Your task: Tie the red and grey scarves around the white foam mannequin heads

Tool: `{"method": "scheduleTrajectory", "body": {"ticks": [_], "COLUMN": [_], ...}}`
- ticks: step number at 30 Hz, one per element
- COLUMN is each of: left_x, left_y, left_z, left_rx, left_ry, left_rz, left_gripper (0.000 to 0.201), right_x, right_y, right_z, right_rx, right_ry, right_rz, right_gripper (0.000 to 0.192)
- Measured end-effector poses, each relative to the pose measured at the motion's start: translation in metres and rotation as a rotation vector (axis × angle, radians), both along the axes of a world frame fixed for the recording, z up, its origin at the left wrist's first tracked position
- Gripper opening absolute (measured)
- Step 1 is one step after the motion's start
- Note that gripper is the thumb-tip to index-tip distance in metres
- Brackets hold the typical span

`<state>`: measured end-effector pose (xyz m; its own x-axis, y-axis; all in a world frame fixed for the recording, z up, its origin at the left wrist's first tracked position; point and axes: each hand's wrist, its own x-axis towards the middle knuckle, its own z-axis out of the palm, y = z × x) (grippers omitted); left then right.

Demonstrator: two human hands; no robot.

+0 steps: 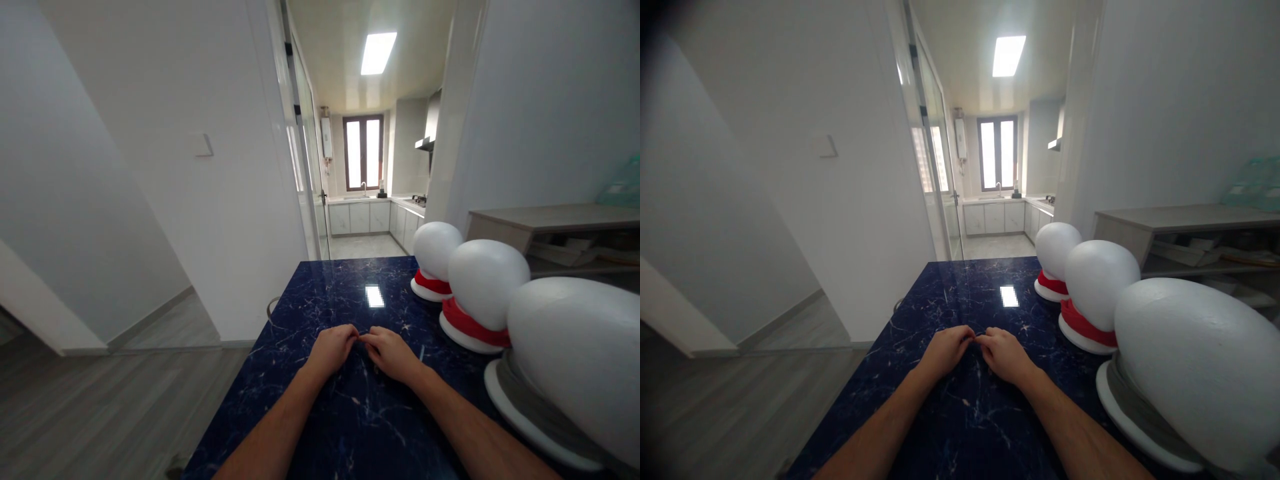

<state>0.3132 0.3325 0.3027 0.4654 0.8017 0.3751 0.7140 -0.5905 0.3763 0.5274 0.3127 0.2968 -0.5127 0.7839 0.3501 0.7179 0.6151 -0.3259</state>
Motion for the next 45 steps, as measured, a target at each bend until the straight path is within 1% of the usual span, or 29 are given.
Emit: {"method": "scheduleTrajectory", "body": {"ticks": [7, 10, 15, 19, 24, 38, 43, 45], "left_x": [-0.0007, 0.0000, 0.0030, 0.0056, 0.0065, 0.0071, 0.0073, 0.0066], "left_y": [-0.0025, -0.0040, -0.0073, -0.0082, -0.0080, -0.0084, -0.0086, -0.0073], "left_z": [0.0017, 0.0035, 0.0080, 0.0075, 0.0048, 0.0072, 0.0079, 0.0067], "left_rx": [0.054, 0.046, -0.001, -0.034, -0.027, -0.035, -0.041, -0.034], "left_ry": [0.092, 0.107, 0.081, 0.054, 0.010, 0.040, 0.029, 0.010], "left_rz": [-0.047, -0.042, -0.032, -0.006, 0.009, 0.045, 0.052, 0.069], "left_gripper": [0.021, 0.017, 0.013, 0.010, 0.008, 0.009, 0.010, 0.010], "right_x": [0.0011, 0.0011, 0.0021, 0.0025, 0.0015, 0.0003, -0.0004, -0.0006], "right_y": [0.0006, 0.0008, 0.0013, -0.0001, -0.0013, -0.0036, -0.0032, -0.0030], "right_z": [-0.0025, -0.0033, -0.0047, -0.0041, -0.0032, 0.0018, 0.0014, 0.0015], "right_rx": [0.024, 0.043, 0.063, 0.072, 0.078, 0.076, 0.091, 0.102], "right_ry": [-0.031, -0.030, -0.027, -0.017, -0.006, 0.001, 0.001, 0.007], "right_rz": [0.029, 0.041, 0.056, 0.055, 0.043, 0.039, 0.036, 0.019], "right_gripper": [0.018, 0.017, 0.016, 0.015, 0.015, 0.016, 0.013, 0.009]}}
